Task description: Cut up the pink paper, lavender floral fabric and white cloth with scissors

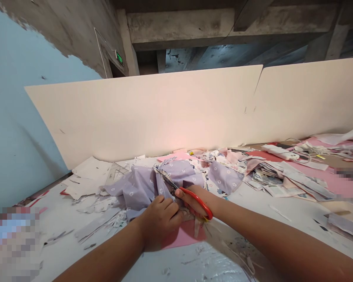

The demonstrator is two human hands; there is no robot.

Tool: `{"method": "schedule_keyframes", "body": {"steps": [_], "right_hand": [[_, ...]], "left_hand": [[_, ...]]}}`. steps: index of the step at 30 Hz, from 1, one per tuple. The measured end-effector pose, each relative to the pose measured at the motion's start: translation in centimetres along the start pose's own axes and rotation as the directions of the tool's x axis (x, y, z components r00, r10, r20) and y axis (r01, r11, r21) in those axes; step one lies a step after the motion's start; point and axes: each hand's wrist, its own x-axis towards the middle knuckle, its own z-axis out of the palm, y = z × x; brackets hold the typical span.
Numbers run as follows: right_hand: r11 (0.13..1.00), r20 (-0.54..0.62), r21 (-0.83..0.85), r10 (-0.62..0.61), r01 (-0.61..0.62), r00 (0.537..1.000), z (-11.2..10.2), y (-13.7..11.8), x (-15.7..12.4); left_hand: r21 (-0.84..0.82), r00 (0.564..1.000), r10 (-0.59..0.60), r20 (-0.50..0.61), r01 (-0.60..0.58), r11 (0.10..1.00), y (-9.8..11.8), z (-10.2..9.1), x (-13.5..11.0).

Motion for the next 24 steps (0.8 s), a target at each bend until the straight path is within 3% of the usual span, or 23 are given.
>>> {"method": "schedule_keyframes", "body": {"steps": [8,16,24], "right_hand": [[0.998,-0.03,0.055,-0.029,0.031,0.999,0.06,0.25,0.26],[0.993,-0.071,-0.085,-0.085,0.079,0.994,-0.14,0.4,0.66],[0.999,0.002,0.048,0.012,-0.012,1.0,-0.16,0.7,0.49]], "left_hand": [[0.003,1.0,0.008,-0.013,-0.008,1.0,0.01,-0.77,0.37],[0.039,0.999,-0.006,-0.033,0.008,0.999,0.13,-0.12,0.32],[0.072,0.997,-0.012,-0.073,0.017,0.997,0.1,0.04,0.52]]}}
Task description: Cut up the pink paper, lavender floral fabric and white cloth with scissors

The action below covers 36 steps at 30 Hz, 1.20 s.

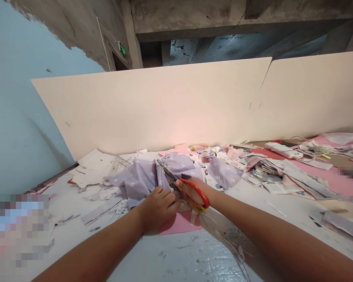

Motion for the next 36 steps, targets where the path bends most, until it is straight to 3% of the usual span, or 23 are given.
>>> {"method": "schedule_keyframes", "body": {"steps": [5,9,19,22,24,25,26,28,29,30,31,32,36], "right_hand": [[0.963,0.067,0.268,-0.011,-0.008,0.998,0.0,0.6,-0.2],[0.929,0.197,0.369,-0.057,-0.02,0.979,-1.1,0.4,-0.7],[0.987,0.221,0.109,-0.136,0.115,0.966,-2.1,0.0,-0.9],[0.991,0.206,0.075,-0.125,0.111,0.971,-2.7,0.1,-1.0],[0.992,0.197,0.078,-0.117,0.103,0.973,-3.2,0.0,-1.1],[0.992,0.192,0.083,-0.112,0.098,0.975,-3.4,-0.1,-1.2],[0.991,0.189,0.09,-0.111,0.096,0.976,-3.6,-0.2,-1.3],[0.989,0.184,0.11,-0.118,0.099,0.976,-3.8,-0.7,-1.7],[0.988,0.185,0.121,-0.119,0.097,0.976,-3.7,-0.9,-1.8],[0.987,0.191,0.131,-0.12,0.096,0.974,-3.6,-1.2,-2.0],[0.986,0.197,0.14,-0.123,0.096,0.973,-3.5,-1.4,-2.2],[0.985,0.201,0.143,-0.123,0.096,0.972,-3.3,-1.6,-2.3],[0.987,0.18,0.118,-0.128,0.108,0.975,-3.1,-1.8,-2.4]], "left_hand": [[-0.066,0.997,-0.059,-0.052,0.056,0.996,-0.1,0.0,-0.1],[-0.134,0.991,-0.097,-0.089,0.084,0.987,-0.2,0.0,-0.2],[-0.214,0.997,-0.052,0.049,0.062,0.975,0.3,-1.0,-0.2],[-0.345,0.991,-0.106,0.077,0.126,0.93,0.0,-1.9,0.3],[-0.482,0.969,-0.225,0.101,0.245,0.841,-0.7,-2.5,0.5],[-0.534,0.934,-0.337,0.117,0.345,0.772,-1.1,-2.6,0.6],[-0.562,0.867,-0.48,0.136,0.466,0.683,-1.5,-2.6,0.7],[-0.559,0.641,-0.749,0.17,0.688,0.462,-2.4,-2.3,1.0],[-0.552,0.525,-0.833,0.176,0.753,0.358,-2.8,-2.1,1.1],[-0.556,0.44,-0.878,0.186,0.784,0.275,-3.1,-1.8,1.3],[-0.571,0.395,-0.894,0.213,0.793,0.214,-3.3,-1.6,1.4],[-0.59,0.378,-0.892,0.248,0.789,0.17,-3.6,-1.3,1.5],[-0.632,0.398,-0.855,0.333,0.767,0.111,-4.4,-1.0,1.5]]}}
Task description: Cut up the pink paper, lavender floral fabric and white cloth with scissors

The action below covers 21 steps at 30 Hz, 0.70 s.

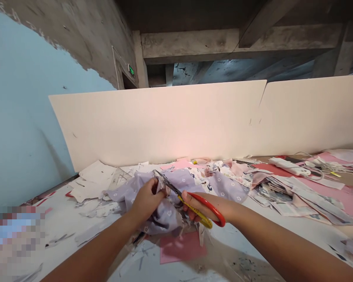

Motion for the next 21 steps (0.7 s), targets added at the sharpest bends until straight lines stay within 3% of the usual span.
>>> {"method": "schedule_keyframes", "body": {"steps": [4,7,13,17,21], "right_hand": [[1.0,0.015,0.004,0.018,-0.018,1.0,-0.2,0.5,0.2],[0.996,0.058,0.042,0.074,-0.076,0.996,0.2,0.6,0.2],[0.989,0.043,0.114,0.091,-0.096,0.995,1.6,-0.1,0.0],[0.971,0.034,0.179,0.155,-0.159,0.987,1.7,-0.8,-0.1],[0.95,0.093,0.199,0.227,-0.241,0.97,1.3,-1.8,-0.6]], "left_hand": [[0.02,0.995,0.073,-0.061,-0.072,0.997,-0.3,-1.0,0.5],[0.172,0.977,0.197,-0.087,-0.18,0.969,-0.1,-1.5,0.4],[0.517,0.922,0.388,-0.015,-0.325,0.792,0.3,-1.6,-0.4],[0.677,0.849,0.526,0.052,-0.417,0.606,0.1,-1.5,-0.6],[0.77,0.73,0.673,0.118,-0.495,0.402,-0.3,-1.5,-0.6]]}}
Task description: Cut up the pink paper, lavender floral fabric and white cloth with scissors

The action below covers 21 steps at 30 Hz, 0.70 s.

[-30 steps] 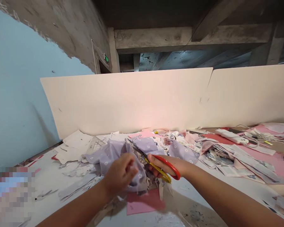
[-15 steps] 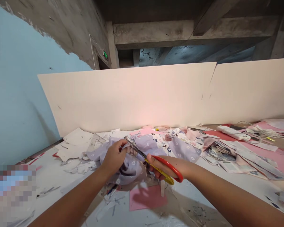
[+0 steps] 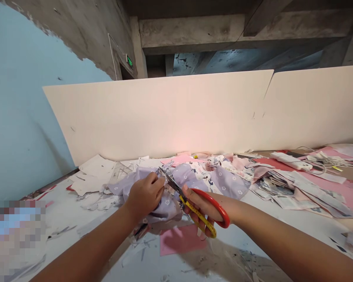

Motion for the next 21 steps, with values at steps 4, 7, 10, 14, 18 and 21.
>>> {"method": "schedule_keyframes", "body": {"steps": [4,7,10,14,18,21], "right_hand": [[1.0,0.011,-0.014,-0.009,0.01,1.0,-0.1,-0.5,-0.4],[0.998,0.002,-0.058,0.003,-0.003,1.0,-0.1,-0.3,-0.3],[0.99,-0.017,-0.141,0.012,-0.014,1.0,-0.4,0.4,0.2],[0.987,-0.01,-0.161,0.014,-0.015,1.0,-0.7,1.1,0.8],[0.987,-0.001,-0.157,0.043,-0.042,0.999,-0.8,1.3,1.0],[0.987,-0.02,-0.154,0.045,-0.047,0.999,-0.7,1.1,1.0]], "left_hand": [[0.078,0.984,0.164,-0.068,-0.159,0.984,0.1,0.1,0.0],[0.107,0.966,0.248,-0.077,-0.239,0.965,0.1,0.2,-0.1],[0.134,0.964,0.257,-0.065,-0.247,0.96,0.0,0.3,-0.2],[0.11,0.973,0.218,-0.074,-0.21,0.972,-0.1,0.3,-0.2],[0.115,0.974,0.176,-0.145,-0.16,0.98,-0.1,0.2,0.0],[0.116,0.968,0.185,-0.167,-0.167,0.979,0.0,0.1,0.1]]}}
